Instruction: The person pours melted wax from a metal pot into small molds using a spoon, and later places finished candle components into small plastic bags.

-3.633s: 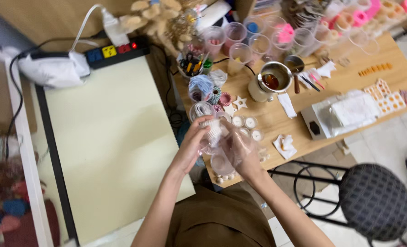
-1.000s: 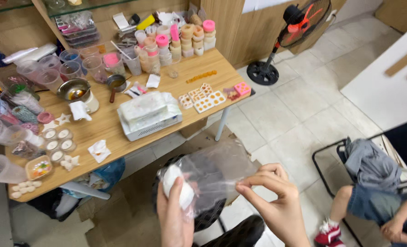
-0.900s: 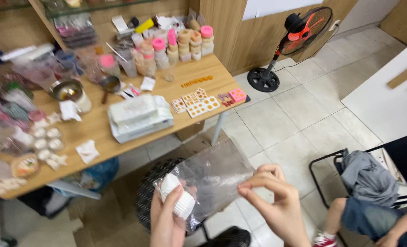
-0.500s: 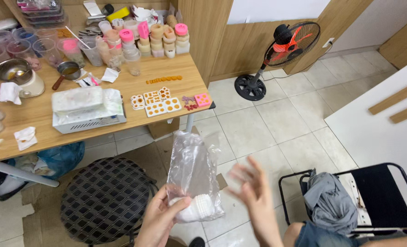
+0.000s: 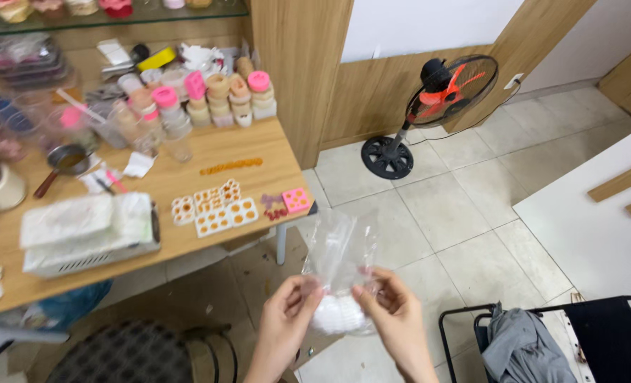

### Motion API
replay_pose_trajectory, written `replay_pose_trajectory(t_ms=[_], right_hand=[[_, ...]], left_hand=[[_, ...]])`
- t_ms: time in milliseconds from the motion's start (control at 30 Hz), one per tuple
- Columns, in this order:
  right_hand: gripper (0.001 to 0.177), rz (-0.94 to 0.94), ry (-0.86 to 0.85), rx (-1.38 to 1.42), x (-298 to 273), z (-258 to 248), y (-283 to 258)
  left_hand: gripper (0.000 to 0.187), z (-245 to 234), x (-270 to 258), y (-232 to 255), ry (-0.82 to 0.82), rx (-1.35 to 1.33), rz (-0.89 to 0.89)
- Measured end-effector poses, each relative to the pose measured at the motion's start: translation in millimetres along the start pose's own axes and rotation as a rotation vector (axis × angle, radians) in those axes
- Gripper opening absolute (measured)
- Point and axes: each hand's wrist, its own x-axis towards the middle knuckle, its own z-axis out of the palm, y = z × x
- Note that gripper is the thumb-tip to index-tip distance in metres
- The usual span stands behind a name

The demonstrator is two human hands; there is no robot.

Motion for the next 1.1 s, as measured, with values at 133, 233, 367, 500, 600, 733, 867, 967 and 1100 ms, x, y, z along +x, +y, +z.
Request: replay_pose_trajectory(t_ms=[133,233,367,500,600,733,867,967,1100], right_hand=[[0.026,-0.054,0.076,0.036,84,-2,-33],[0.022,-0.043,0.072,0.038,140,13,-59],[0.019,-0.093,0.075,0.104,199,36,-74],[0.016,-0.097,-0.01,0.048,242,55,-60],[0.017,-0.159,-0.113,0.031,281,72,-39],[0.014,-0.166,-0.252,0.047,333,108,-25],[0.011,-0.111,-0.405,-0.005,366,144,-46],[0.01,-0.387,-0.683,0.007,391,161,-78],[0.016,-0.041,-0.738,0.085,426,178,-107]], left_hand=[[0.018,7,96,23,-0.111,0.076,-0.015],[0.018,6,153,56,-0.14,0.019,-0.061],[0.018,-17,214,77,-0.115,0.051,-0.056],[0.019,-44,244,66,0.058,0.109,-0.024],[0.018,-67,266,48,0.21,0.077,0.078],[0.02,-107,289,34,0.338,0.155,0.125],[0.021,-123,296,40,0.624,0.434,0.157],[0.02,-102,308,61,0.783,0.433,0.245],[0.017,-69,330,103,0.833,0.573,0.395]])
